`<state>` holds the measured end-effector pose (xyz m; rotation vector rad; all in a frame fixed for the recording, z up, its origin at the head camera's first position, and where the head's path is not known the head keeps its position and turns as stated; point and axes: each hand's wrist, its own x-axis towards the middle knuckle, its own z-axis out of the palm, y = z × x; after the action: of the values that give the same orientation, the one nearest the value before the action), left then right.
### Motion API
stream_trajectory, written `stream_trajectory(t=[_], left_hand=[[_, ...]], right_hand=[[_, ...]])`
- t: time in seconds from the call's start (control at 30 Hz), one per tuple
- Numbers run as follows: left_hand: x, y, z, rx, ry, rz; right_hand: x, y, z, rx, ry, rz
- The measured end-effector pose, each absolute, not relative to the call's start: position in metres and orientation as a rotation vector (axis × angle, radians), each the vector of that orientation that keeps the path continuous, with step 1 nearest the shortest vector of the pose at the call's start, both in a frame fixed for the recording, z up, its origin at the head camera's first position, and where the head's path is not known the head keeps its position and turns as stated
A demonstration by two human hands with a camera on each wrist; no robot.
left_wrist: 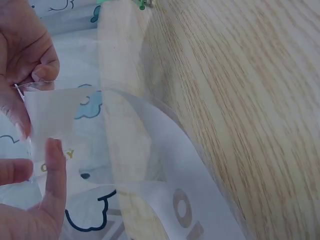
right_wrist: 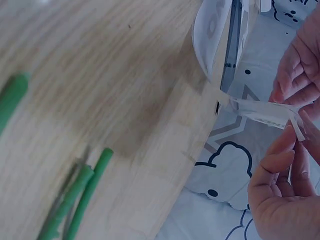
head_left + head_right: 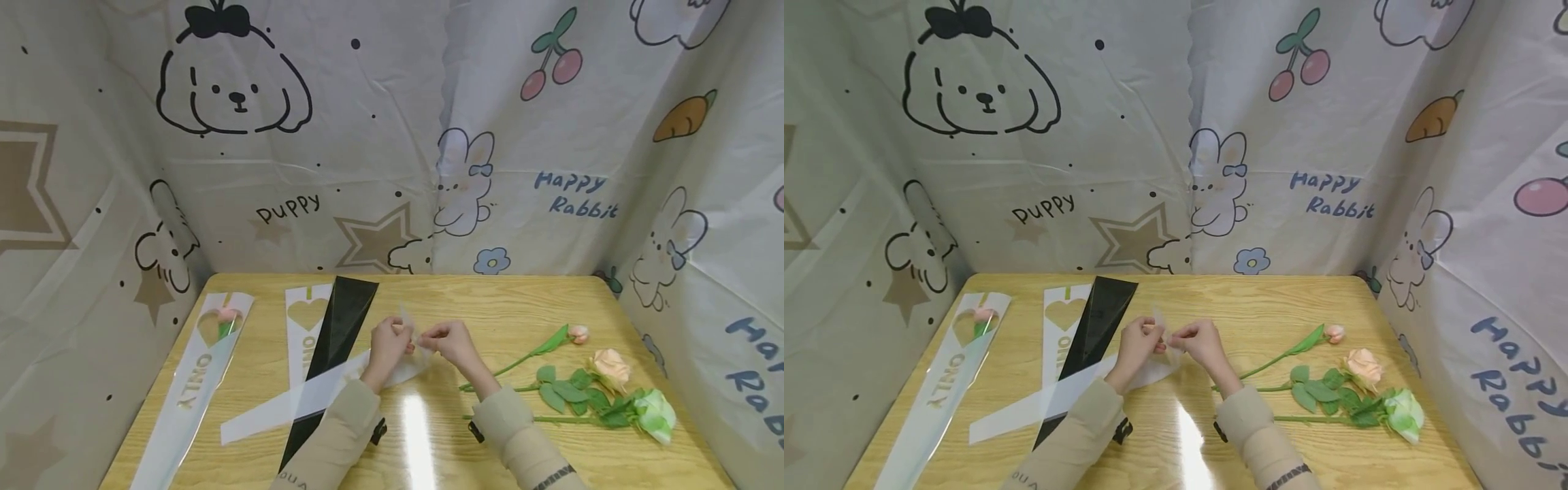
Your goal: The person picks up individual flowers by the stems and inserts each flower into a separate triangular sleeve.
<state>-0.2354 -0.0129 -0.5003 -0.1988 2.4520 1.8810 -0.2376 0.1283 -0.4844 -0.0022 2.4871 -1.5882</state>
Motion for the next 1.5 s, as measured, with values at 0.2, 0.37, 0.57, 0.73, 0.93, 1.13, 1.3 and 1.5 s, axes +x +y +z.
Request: stream_trajectory(t=[0.2,0.37,0.57,0.73,0.93,1.13,1.3,1.5], left_hand=[[-0.229,-0.009,-0.500,-0.212,2.593,1.754],[-0.224,-0.007,-0.502,-0.150,2.722,1.658],[-0.221,-0.002,-0.504,-0.091,2.745,1.644],[-0.217,0.004,-0.503,0.028,2.782,1.644],[-0.211,0.010,-0.494,0.148,2.810,1.610],[-0.209,0.011,-0.485,0.190,2.931,1.390],[-0.208,0.010,-0.482,0.196,3.011,1.288],[-0.205,0.010,-0.482,0.252,3.041,1.298]], right_hand=[[-0.230,0.130,-0.495,0.047,2.398,-1.672],[-0.227,0.133,-0.502,0.163,2.331,-1.711],[-0.223,0.132,-0.501,0.193,2.409,-1.691],[-0.223,0.128,-0.497,0.023,2.711,-1.490],[-0.226,0.127,-0.494,-0.070,2.908,-1.283],[-0.224,0.130,-0.489,-0.121,2.924,-1.224],[-0.224,0.134,-0.489,-0.100,2.899,-1.211],[-0.224,0.138,-0.491,-0.074,2.829,-1.262]])
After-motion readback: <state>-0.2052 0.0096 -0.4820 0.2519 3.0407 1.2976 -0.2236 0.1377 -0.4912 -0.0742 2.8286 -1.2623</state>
